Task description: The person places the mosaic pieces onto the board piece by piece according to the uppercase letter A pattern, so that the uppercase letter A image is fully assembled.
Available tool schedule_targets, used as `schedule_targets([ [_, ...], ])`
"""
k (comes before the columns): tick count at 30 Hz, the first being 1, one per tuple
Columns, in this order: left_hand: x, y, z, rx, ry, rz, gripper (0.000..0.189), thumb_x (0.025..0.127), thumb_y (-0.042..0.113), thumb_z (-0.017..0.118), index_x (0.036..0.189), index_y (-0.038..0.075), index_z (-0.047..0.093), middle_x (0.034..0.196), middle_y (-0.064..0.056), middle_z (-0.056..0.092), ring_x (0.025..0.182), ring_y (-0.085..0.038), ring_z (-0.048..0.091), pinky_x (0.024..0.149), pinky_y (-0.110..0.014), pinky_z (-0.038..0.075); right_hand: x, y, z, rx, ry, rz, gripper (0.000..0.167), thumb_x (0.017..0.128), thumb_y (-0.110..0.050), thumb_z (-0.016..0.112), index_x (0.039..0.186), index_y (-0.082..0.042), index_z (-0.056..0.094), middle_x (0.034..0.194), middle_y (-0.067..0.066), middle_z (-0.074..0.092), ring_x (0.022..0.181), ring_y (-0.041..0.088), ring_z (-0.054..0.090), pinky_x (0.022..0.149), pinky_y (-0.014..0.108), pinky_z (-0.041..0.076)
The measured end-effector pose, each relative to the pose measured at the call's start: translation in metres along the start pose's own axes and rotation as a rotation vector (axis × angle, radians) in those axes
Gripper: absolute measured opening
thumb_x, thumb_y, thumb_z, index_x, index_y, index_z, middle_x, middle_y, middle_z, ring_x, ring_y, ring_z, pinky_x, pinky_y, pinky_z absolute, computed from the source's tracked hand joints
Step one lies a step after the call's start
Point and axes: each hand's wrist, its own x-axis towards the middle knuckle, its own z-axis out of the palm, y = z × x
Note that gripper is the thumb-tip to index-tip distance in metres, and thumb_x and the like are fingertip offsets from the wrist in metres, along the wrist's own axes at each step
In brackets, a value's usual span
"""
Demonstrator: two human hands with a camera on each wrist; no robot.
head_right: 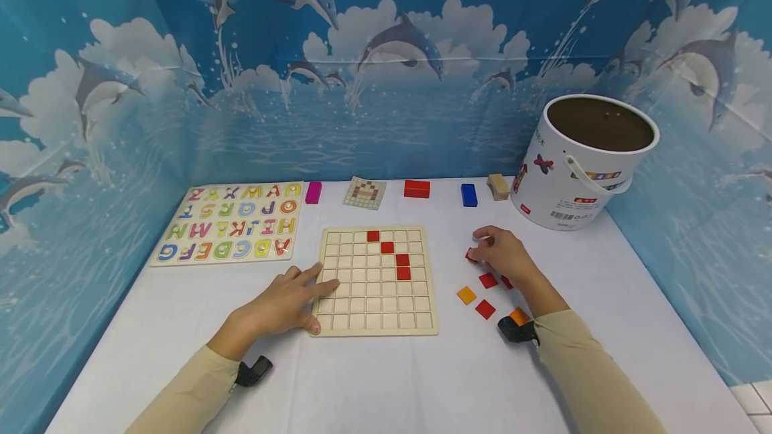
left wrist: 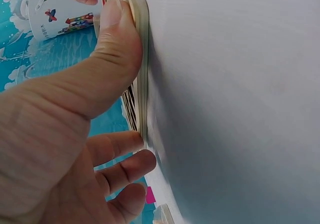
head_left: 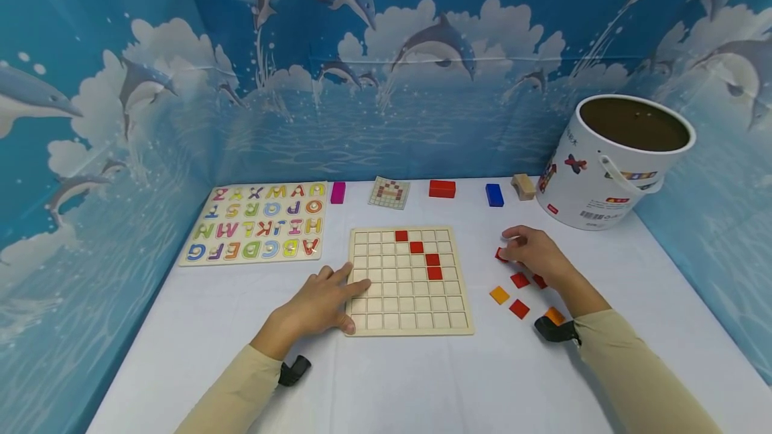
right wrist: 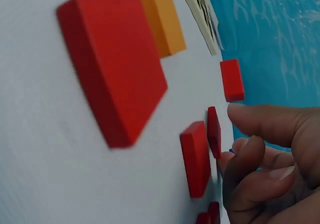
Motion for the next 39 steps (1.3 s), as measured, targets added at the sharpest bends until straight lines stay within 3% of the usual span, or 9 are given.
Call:
schedule_targets([
  [7, 0.000, 0.001, 0.000, -0.017, 0.005, -0.001, 0.088, 0.074, 0.041, 0.086, 0.153, 0.027, 0.050, 0.164, -0.020, 0.031, 0.122, -0.032, 0.044, 0.098, -0.050, 0.037, 0.001, 0.001, 0.010, -0.126, 0.046, -0.023, 0.050, 0.095, -0.023, 0.072, 0.138, -0.005, 0.056, 0.118, 0.018, 0.056, 0.106, 0.032, 0.051, 0.078, 0.032, 0.049],
  [16, -0.001, 0.001, 0.000, -0.017, 0.010, -0.006, 0.088, 0.073, 0.042, 0.085, 0.152, 0.028, 0.051, 0.164, -0.020, 0.032, 0.119, -0.031, 0.044, 0.096, -0.048, 0.038, 0.000, -0.002, 0.012, -0.118, 0.059, -0.037, 0.039, 0.097, -0.023, 0.070, 0.128, -0.008, 0.052, 0.109, 0.018, 0.055, 0.095, 0.030, 0.052, 0.069, 0.032, 0.048],
  [21, -0.001, 0.002, 0.000, -0.021, 0.011, -0.008, 0.088, 0.072, 0.042, 0.085, 0.152, 0.027, 0.051, 0.163, -0.020, 0.032, 0.120, -0.032, 0.043, 0.096, -0.049, 0.037, -0.003, -0.004, 0.011, -0.006, 0.037, -0.064, 0.038, 0.101, -0.031, 0.063, 0.131, -0.011, 0.052, 0.101, 0.016, 0.051, 0.082, 0.029, 0.052, 0.061, 0.031, 0.047],
  [27, 0.000, 0.001, 0.001, -0.010, 0.013, -0.008, 0.089, 0.072, 0.044, 0.085, 0.152, 0.027, 0.050, 0.164, -0.020, 0.032, 0.119, -0.031, 0.044, 0.095, -0.048, 0.038, -0.008, -0.009, 0.021, 0.211, -0.058, -0.092, 0.045, 0.098, -0.039, 0.067, 0.134, -0.014, 0.055, 0.080, 0.010, 0.049, 0.063, 0.023, 0.048, 0.052, 0.030, 0.040],
  [34, 0.000, -0.001, 0.003, 0.005, 0.021, 0.002, 0.089, 0.072, 0.045, 0.085, 0.152, 0.028, 0.051, 0.163, -0.020, 0.032, 0.118, -0.030, 0.045, 0.094, -0.048, 0.039, -0.022, -0.019, 0.046, 0.427, -0.214, -0.137, 0.051, 0.098, -0.025, 0.070, 0.142, -0.009, 0.052, 0.089, 0.013, 0.057, 0.064, 0.017, 0.054, 0.057, 0.023, 0.048],
  [39, 0.000, -0.001, 0.003, 0.004, 0.014, 0.000, 0.089, 0.072, 0.045, 0.084, 0.152, 0.028, 0.050, 0.164, -0.019, 0.032, 0.121, -0.032, 0.044, 0.096, -0.049, 0.038, -0.030, -0.023, 0.064, 0.439, -0.281, -0.175, 0.050, 0.095, -0.016, 0.072, 0.140, -0.005, 0.052, 0.091, 0.013, 0.060, 0.063, 0.017, 0.057, 0.055, 0.024, 0.050],
])
